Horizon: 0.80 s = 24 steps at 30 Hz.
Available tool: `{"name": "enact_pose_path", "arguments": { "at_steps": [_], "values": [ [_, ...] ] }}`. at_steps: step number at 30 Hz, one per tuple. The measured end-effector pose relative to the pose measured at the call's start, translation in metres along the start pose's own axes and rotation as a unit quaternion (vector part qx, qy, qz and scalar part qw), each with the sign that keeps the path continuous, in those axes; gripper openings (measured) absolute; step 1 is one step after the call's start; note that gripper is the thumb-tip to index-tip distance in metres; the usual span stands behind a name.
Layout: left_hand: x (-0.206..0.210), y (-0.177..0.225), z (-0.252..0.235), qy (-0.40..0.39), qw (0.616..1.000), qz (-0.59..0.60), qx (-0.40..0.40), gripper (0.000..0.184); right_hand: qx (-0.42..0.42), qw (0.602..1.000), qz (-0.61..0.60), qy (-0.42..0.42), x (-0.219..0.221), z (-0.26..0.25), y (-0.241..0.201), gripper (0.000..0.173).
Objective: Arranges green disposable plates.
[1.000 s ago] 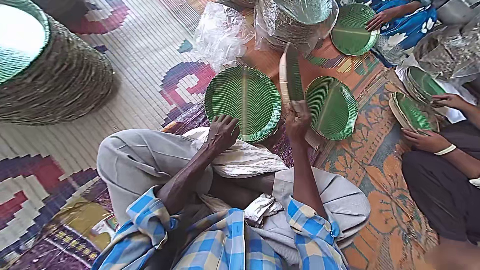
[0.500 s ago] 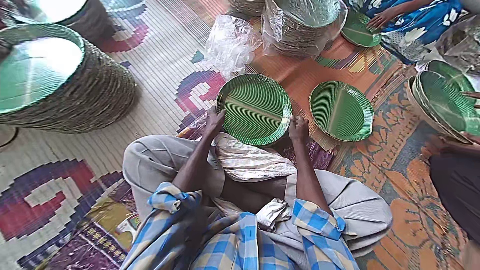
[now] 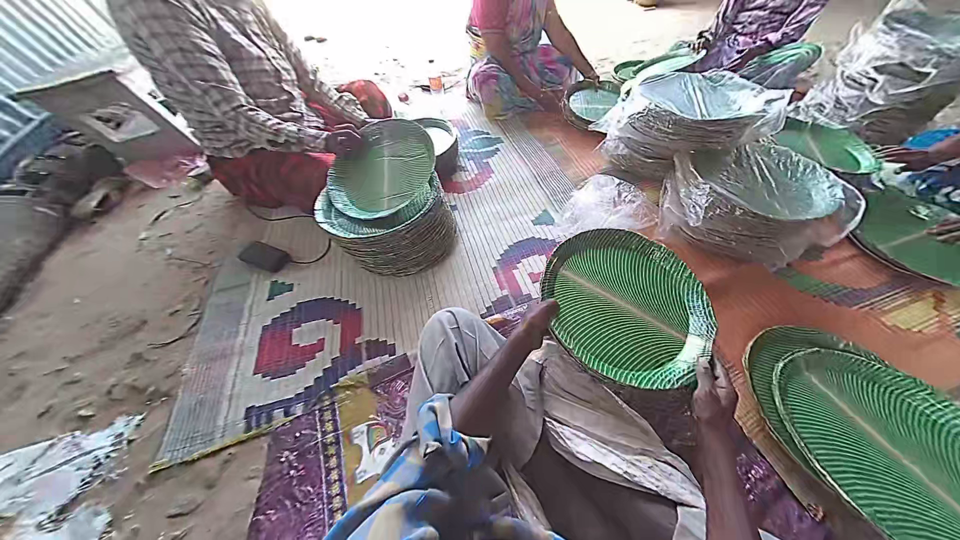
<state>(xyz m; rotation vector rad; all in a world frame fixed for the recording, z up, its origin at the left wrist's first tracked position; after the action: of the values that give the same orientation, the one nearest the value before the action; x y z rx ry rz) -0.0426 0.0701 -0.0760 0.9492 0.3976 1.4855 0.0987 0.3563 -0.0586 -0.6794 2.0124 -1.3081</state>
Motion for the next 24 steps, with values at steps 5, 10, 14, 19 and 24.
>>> {"name": "enact_pose_path", "arguments": {
  "at_steps": [5,10,14,19,24],
  "values": [
    [-0.062,0.09,0.071,0.107,0.984,0.051,0.134,0.027,0.048,0.997,-0.068,-0.008,0.001,0.003,0.007,0.039],
    [-0.168,0.181,0.116,0.162,0.947,0.088,0.263,0.03,0.026,0.998,-0.044,0.026,-0.018,-0.007,0.007,0.033],
    [-0.27,0.219,0.096,0.301,0.896,0.16,0.286,0.034,0.031,0.999,-0.032,0.026,-0.036,-0.016,0.004,0.031],
    [-0.304,0.164,0.053,0.359,0.862,0.284,0.218,0.053,0.033,0.999,0.016,0.001,-0.071,-0.027,-0.001,0.029],
    [-0.16,0.124,0.021,0.192,0.971,0.097,0.105,0.034,0.027,0.959,0.274,-0.062,-0.119,-0.045,0.005,0.039]
  ]
}}
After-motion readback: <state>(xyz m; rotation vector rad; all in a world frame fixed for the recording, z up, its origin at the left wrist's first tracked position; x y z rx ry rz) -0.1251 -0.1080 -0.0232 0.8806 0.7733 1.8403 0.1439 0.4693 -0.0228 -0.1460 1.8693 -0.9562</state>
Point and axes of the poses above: each hand's wrist, its own z-axis away from the middle knuckle, its own x-axis out of the palm, y = z × x, the point moved 6 cm from there along -z, towards the middle knuckle, and after that the axes turned 7 degrees about -x, right-handed, at the moved point
